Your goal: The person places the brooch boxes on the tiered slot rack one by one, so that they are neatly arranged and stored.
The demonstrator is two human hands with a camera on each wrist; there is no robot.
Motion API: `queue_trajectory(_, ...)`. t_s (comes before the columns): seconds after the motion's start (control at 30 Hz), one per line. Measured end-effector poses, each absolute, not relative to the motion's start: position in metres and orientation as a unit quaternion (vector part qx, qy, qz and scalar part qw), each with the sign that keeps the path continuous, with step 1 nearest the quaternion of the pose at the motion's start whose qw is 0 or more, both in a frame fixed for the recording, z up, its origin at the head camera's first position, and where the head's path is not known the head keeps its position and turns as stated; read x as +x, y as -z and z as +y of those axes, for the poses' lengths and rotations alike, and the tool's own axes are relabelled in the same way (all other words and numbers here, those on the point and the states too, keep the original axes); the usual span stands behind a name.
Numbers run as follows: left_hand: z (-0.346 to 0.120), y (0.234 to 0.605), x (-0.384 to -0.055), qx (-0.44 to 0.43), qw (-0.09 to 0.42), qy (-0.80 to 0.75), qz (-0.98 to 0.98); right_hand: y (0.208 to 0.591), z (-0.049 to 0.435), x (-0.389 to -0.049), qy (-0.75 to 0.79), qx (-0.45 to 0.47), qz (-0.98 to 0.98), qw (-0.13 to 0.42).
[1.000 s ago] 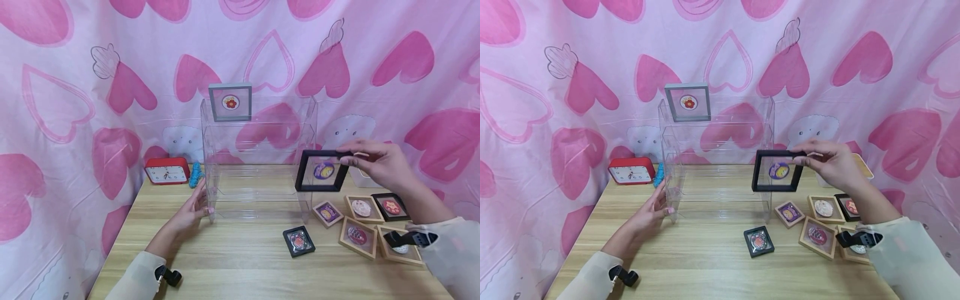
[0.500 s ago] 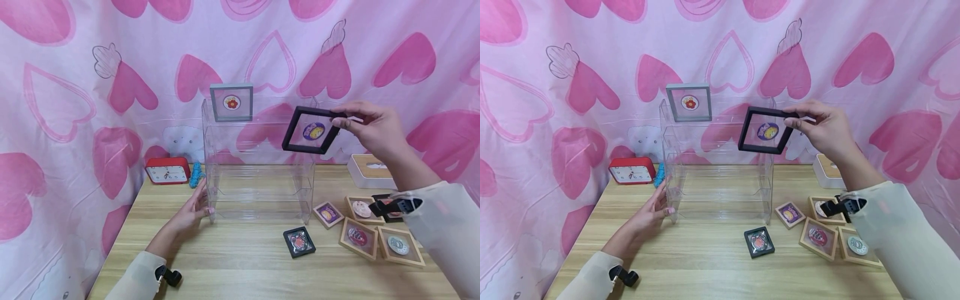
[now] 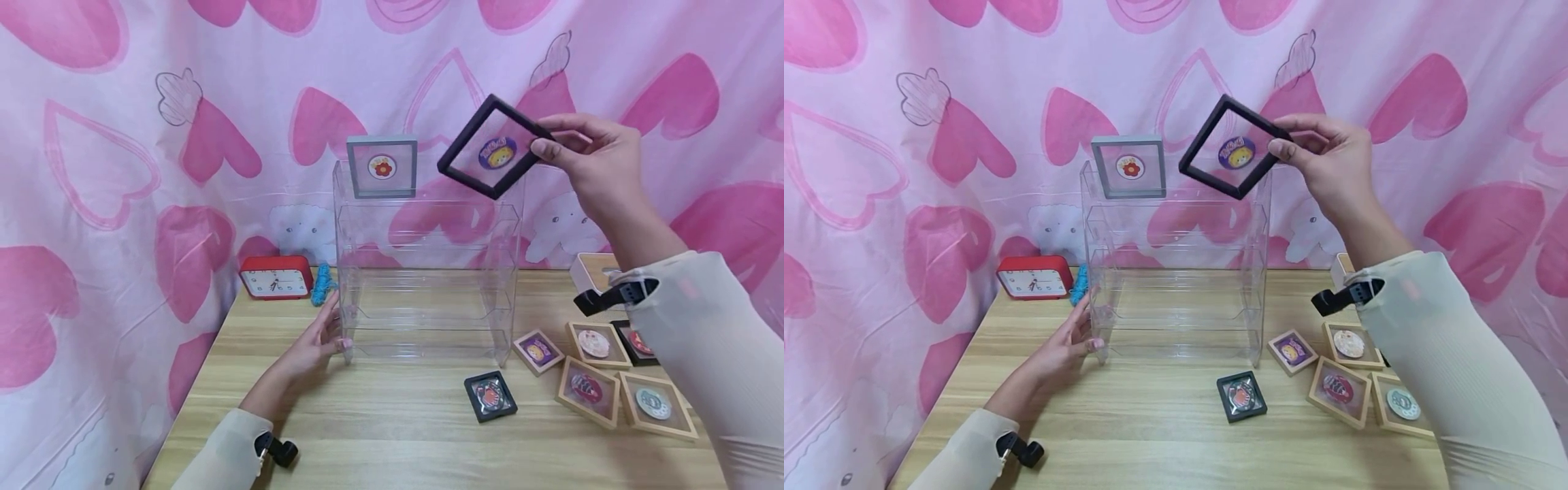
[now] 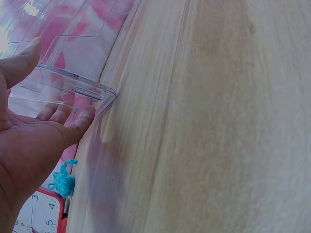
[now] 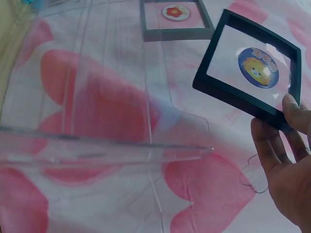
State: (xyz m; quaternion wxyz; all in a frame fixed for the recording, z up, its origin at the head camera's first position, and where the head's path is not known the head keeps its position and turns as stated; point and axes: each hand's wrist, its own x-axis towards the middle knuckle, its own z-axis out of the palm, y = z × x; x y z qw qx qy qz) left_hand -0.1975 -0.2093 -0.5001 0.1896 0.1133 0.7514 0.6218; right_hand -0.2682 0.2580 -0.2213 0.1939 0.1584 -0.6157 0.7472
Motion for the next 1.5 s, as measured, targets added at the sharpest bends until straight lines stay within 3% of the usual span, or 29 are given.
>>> queue_trajectory(0.47,-0.204,0.498,-0.198,0.104,0.199,-0.624,0.748,0.218,0.253,-0.304,-0.769,0.117,-0.592,0.212)
queue_trajectory(0.87,-0.206,0.503,-0.197,0.112,0.199,-0.630,0.743,0.246,0.250,-0.320,-0.569,0.139,-0.751,0.305)
queue_trajectory(1.5,-0.203,0.501,-0.194,0.142,0.181,-0.637,0.736,0.264,0.231,-0.328,-0.486,0.183,-0.776,0.358)
